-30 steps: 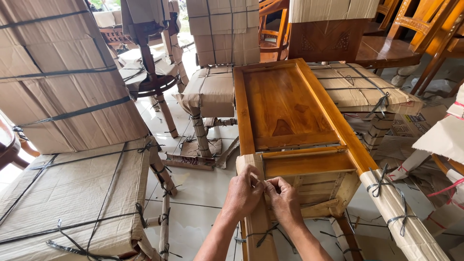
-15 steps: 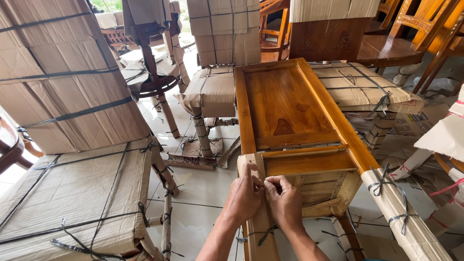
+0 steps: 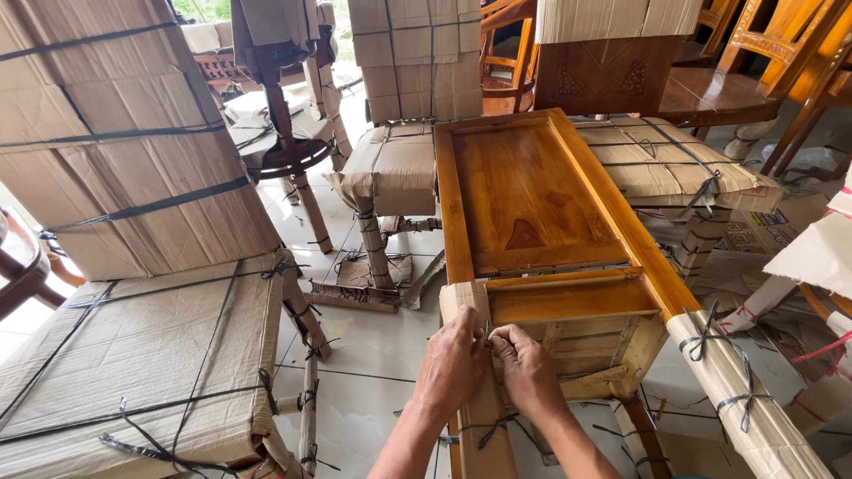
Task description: The person wraps the legs of a wooden chair with cardboard and secures them using black plastic zip ties. They repeatedly tie and twist the zip ties around the cardboard-wrapped legs to ensure the wrapping is held in place.
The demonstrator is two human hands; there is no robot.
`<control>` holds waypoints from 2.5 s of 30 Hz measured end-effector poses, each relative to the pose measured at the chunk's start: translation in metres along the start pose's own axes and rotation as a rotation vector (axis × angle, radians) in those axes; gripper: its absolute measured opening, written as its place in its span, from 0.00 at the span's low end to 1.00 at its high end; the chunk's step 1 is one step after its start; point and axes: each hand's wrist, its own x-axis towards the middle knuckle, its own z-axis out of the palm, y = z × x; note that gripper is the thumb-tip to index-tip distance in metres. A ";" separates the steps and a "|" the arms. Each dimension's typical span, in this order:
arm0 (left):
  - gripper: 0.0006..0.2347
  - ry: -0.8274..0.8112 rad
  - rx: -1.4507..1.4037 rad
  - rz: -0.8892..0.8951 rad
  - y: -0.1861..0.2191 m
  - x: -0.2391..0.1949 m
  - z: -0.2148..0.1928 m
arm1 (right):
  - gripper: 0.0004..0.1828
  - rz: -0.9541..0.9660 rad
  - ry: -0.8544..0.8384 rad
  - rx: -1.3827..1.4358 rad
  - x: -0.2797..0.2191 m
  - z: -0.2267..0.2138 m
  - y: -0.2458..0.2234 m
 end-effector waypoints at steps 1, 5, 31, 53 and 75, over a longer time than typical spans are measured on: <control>0.06 -0.004 0.032 0.015 -0.002 -0.001 0.000 | 0.15 0.206 -0.086 0.141 -0.002 -0.005 -0.011; 0.01 0.067 0.070 0.124 -0.013 -0.003 0.007 | 0.15 0.166 -0.093 0.368 -0.001 0.003 0.006; 0.04 0.156 0.089 0.104 -0.026 -0.017 0.008 | 0.44 0.266 -0.029 -0.045 0.001 0.051 0.127; 0.23 -0.234 -1.662 -0.928 0.008 -0.047 0.028 | 0.22 0.386 -0.290 -0.384 -0.078 -0.015 -0.050; 0.41 0.087 -0.610 -1.001 0.068 -0.084 -0.002 | 0.35 0.176 -0.456 -0.340 -0.129 -0.057 -0.010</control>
